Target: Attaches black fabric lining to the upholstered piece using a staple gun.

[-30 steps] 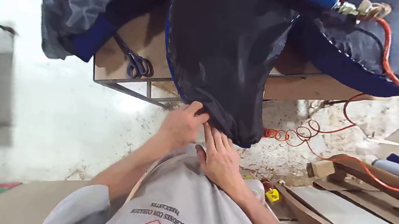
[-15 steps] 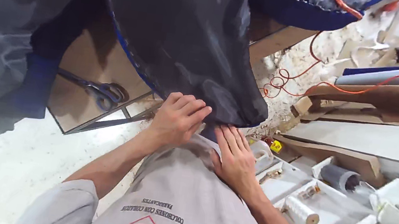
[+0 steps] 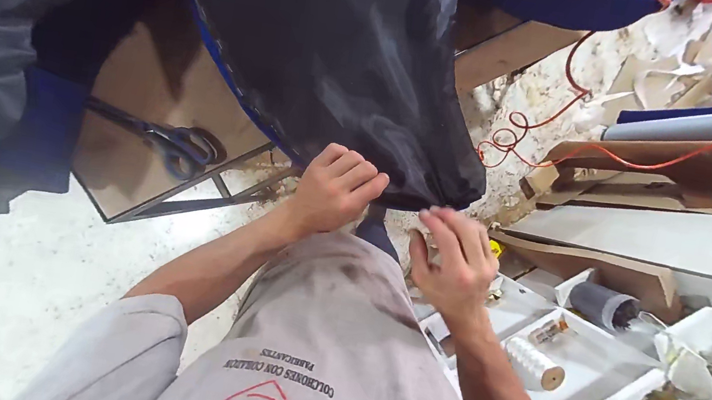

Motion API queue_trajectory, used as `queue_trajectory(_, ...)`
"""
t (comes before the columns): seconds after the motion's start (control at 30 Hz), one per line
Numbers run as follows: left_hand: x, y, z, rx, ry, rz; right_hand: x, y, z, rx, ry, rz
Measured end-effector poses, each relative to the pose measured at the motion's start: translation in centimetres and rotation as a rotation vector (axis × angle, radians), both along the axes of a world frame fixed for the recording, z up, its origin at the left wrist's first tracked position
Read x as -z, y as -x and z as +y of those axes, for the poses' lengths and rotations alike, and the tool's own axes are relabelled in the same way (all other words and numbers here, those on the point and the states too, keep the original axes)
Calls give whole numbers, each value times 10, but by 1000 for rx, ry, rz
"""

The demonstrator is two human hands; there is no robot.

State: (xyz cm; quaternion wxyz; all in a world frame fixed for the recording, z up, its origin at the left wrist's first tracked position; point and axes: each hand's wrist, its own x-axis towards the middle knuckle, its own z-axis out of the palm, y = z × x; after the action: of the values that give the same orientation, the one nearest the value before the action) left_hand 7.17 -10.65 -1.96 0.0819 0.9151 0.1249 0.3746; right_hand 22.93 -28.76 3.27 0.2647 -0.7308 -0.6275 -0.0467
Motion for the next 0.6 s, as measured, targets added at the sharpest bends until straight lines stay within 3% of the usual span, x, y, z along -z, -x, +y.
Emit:
queue_trajectory(0.1, -1, -2, -2, -29, -5, -30, 20, -25, 32, -67, 10, -47)
queue_trajectory(0.23, -2, -4, 0, -36, -11, -57, 34, -45, 59, -146, -151, -120)
queue_trajectory(0.5, -6, 26, -7, -39, 138, 87, 33, -52, 48, -248, -102, -162)
queue_trajectory(0.6, -8, 27, -7, -37, 91, 99, 33, -56, 52, -252, -114, -161)
